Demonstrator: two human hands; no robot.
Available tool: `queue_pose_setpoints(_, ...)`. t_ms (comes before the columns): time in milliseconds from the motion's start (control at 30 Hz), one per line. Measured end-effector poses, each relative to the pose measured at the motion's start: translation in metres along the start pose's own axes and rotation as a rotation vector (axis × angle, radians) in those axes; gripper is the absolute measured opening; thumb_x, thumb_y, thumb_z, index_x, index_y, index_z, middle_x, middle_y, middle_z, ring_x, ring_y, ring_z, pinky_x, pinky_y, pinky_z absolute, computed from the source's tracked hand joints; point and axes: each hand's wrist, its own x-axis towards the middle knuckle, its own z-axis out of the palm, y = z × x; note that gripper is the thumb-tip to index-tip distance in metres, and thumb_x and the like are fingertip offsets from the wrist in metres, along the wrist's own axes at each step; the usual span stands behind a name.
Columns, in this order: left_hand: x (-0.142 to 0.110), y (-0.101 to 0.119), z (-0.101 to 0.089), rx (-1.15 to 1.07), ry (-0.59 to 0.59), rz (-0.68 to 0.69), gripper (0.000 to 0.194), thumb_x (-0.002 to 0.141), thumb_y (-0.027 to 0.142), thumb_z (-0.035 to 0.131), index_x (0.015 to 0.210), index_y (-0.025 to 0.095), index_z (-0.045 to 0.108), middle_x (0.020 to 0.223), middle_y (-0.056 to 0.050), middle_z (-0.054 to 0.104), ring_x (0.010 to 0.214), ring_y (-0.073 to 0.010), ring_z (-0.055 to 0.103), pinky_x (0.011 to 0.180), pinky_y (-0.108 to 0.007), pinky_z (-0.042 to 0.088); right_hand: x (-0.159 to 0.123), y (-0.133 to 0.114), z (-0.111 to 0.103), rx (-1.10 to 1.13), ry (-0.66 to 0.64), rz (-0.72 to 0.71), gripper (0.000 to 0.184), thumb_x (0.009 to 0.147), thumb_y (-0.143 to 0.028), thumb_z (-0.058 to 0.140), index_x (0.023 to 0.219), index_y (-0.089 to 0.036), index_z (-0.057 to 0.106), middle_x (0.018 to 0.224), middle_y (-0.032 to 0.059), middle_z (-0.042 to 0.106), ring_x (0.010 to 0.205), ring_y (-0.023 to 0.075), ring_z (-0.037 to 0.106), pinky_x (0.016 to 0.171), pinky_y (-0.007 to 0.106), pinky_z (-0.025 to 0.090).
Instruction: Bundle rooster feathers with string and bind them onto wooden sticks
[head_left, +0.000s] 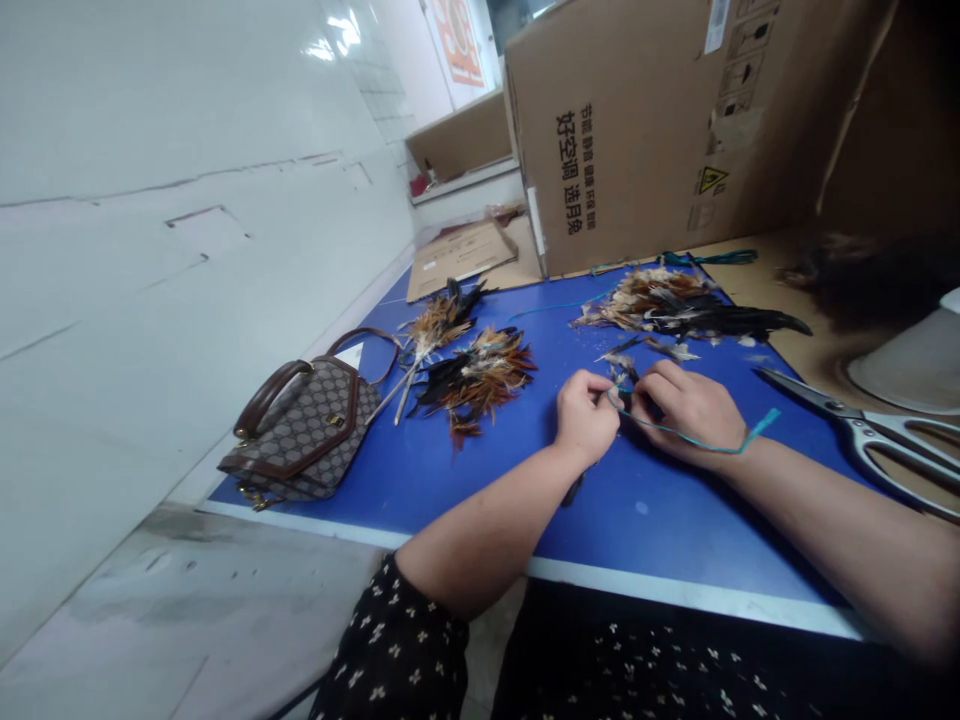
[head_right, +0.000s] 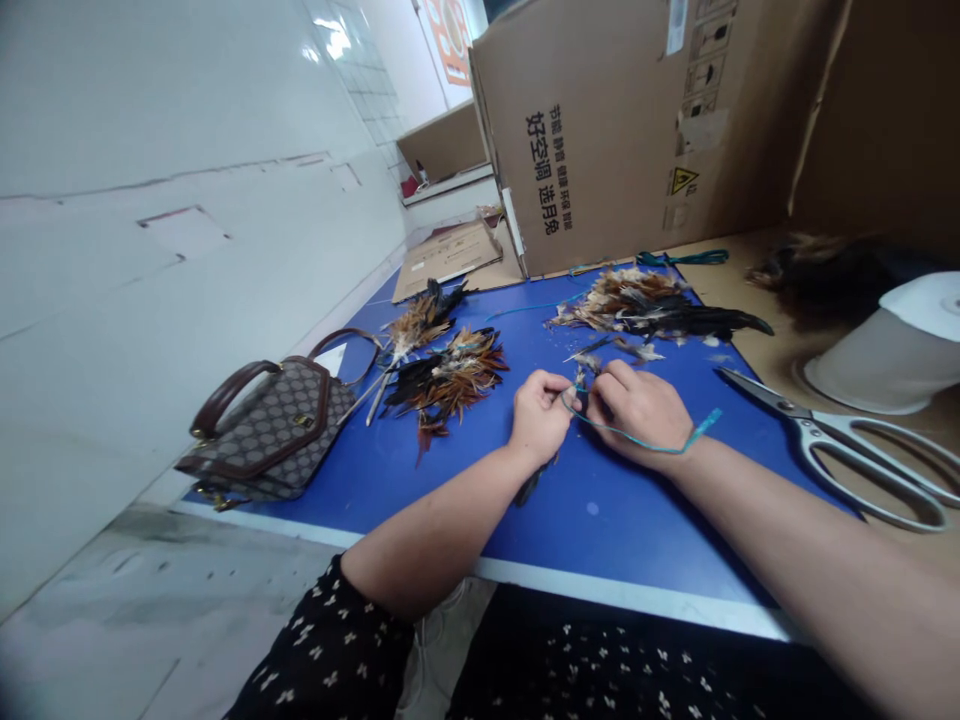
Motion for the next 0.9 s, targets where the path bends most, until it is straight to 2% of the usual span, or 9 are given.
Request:
queue_pose_setpoints(267,-0.001,0.007,-0.001,-0.105,0.034,-0.024,0.028,0.083,0.037,0.078,0.090,0.019,0.056,0.065,0.003,0.063,0.058,-0.0108,0.057,0.059,-0.023,0.042,-0.003,0.010,-0.002,0.003,0.006,0.014,0.013,0.098,-0.029,0.057,0.094,-0.020,0.066,0.099,0.0115,0.069,0.077,0.0230,0.065,0.068,0.036,0.048)
queue_pose_setpoints(367,-0.003,0.011,0.000,-0.110,0.017,-0.034,0.031,0.082,0.038,0.079,0.089,0.019,0.055,0.062,0.004,0.061,0.056,-0.0102,0.055,0.058,-0.023,0.040,-0.004,0.005,-0.008,0.096,0.004,0.071,0.019,0.098,-0.031,0.057,0.112,-0.021,0.065,0.114,0.0127,0.069,0.078,0.0221,0.066,0.069,0.036,0.051)
queue_pose_setpoints(467,-0.004,0.013,0.000,-0.128,-0.009,-0.051,0.034,0.082,0.039,0.081,0.088,0.019,0.055,0.060,0.005,0.060,0.056,-0.0102,0.055,0.059,-0.023,0.041,-0.004,0.001,-0.010,0.234,-0.029,0.097,0.031,0.098,-0.033,0.058,0.127,-0.021,0.058,0.122,0.0135,0.069,0.069,0.0186,0.064,0.067,0.036,0.053)
queue_pose_setpoints(633,-0.006,0.011,0.002,-0.168,-0.078,-0.072,0.042,0.082,0.047,0.082,0.093,0.018,0.054,0.061,0.003,0.062,0.054,-0.0098,0.056,0.058,-0.023,0.043,-0.005,0.007,0.000,0.338,-0.065,0.050,0.018,0.103,-0.031,0.054,0.116,-0.021,0.061,0.104,0.0110,0.072,0.088,0.0240,0.071,0.079,0.036,0.056)
queue_pose_setpoints(733,-0.006,0.006,0.003,-0.201,-0.107,-0.121,0.046,0.083,0.052,0.081,0.097,0.019,0.052,0.063,0.003,0.065,0.052,-0.0117,0.059,0.056,-0.025,0.046,-0.007,0.016,0.009,0.348,-0.087,0.012,0.015,0.105,-0.027,0.051,0.107,-0.021,0.064,0.096,0.0090,0.074,0.086,0.0231,0.072,0.078,0.034,0.056)
queue_pose_setpoints(800,-0.005,0.003,0.002,-0.184,-0.072,-0.097,0.045,0.083,0.052,0.081,0.098,0.019,0.054,0.069,0.002,0.066,0.058,-0.0130,0.062,0.061,-0.027,0.049,-0.009,0.019,0.012,0.327,-0.088,-0.003,0.017,0.105,-0.026,0.049,0.105,-0.021,0.066,0.095,0.0085,0.076,0.082,0.0221,0.072,0.074,0.033,0.055)
queue_pose_setpoints(900,-0.002,0.000,-0.001,-0.032,0.039,0.050,0.034,0.084,0.044,0.081,0.095,0.017,0.063,0.082,-0.001,0.069,0.074,-0.0131,0.064,0.074,-0.028,0.050,-0.009,0.018,0.012,0.290,-0.078,-0.002,0.019,0.106,-0.029,0.050,0.105,-0.020,0.067,0.094,0.0088,0.077,0.080,0.0220,0.073,0.072,0.032,0.054)
